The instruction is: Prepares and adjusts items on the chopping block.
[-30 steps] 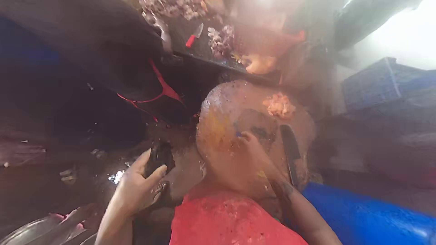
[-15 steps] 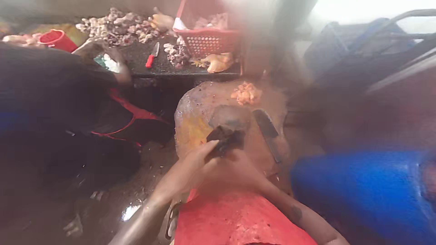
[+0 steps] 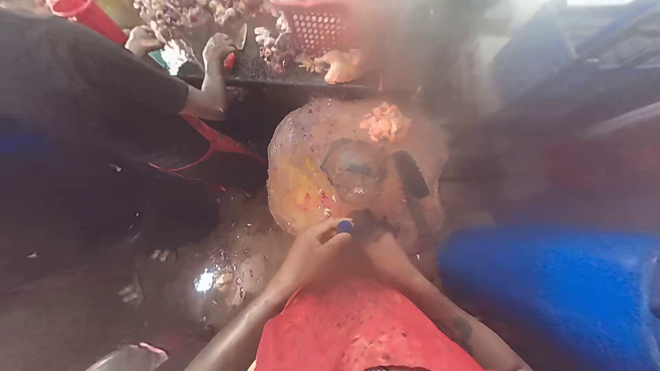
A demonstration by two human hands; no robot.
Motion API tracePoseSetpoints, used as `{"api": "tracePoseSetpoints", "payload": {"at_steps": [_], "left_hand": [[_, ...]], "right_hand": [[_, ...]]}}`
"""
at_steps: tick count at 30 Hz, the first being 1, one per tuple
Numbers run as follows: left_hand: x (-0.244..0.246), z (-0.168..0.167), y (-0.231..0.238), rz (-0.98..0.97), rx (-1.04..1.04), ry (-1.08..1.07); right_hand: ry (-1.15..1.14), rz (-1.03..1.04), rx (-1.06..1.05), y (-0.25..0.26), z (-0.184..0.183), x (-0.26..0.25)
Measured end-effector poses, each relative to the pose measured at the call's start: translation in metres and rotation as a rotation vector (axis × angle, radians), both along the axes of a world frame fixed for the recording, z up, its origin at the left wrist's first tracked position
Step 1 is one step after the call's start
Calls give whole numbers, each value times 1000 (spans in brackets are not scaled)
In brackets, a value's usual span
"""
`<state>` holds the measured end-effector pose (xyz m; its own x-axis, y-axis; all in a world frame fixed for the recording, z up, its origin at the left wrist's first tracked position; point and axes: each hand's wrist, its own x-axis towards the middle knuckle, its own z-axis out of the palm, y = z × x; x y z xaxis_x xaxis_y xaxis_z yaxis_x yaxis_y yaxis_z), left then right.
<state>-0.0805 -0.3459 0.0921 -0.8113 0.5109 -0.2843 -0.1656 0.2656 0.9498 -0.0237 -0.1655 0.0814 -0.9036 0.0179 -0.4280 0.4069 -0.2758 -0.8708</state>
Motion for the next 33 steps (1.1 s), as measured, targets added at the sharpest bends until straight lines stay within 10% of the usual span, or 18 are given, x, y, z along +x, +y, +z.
{"api": "tracePoseSetpoints", "payload": {"at_steps": [21,28,33], "left_hand": [[15,11,4,10,350,404],[11,-7,7,-99,121,470],[15,0,-2,-80,147,430]], "right_hand": [[330,-60,-51,18,15,58],[408,172,-494,19,4,42],[607,232,275,29,12,30]]}}
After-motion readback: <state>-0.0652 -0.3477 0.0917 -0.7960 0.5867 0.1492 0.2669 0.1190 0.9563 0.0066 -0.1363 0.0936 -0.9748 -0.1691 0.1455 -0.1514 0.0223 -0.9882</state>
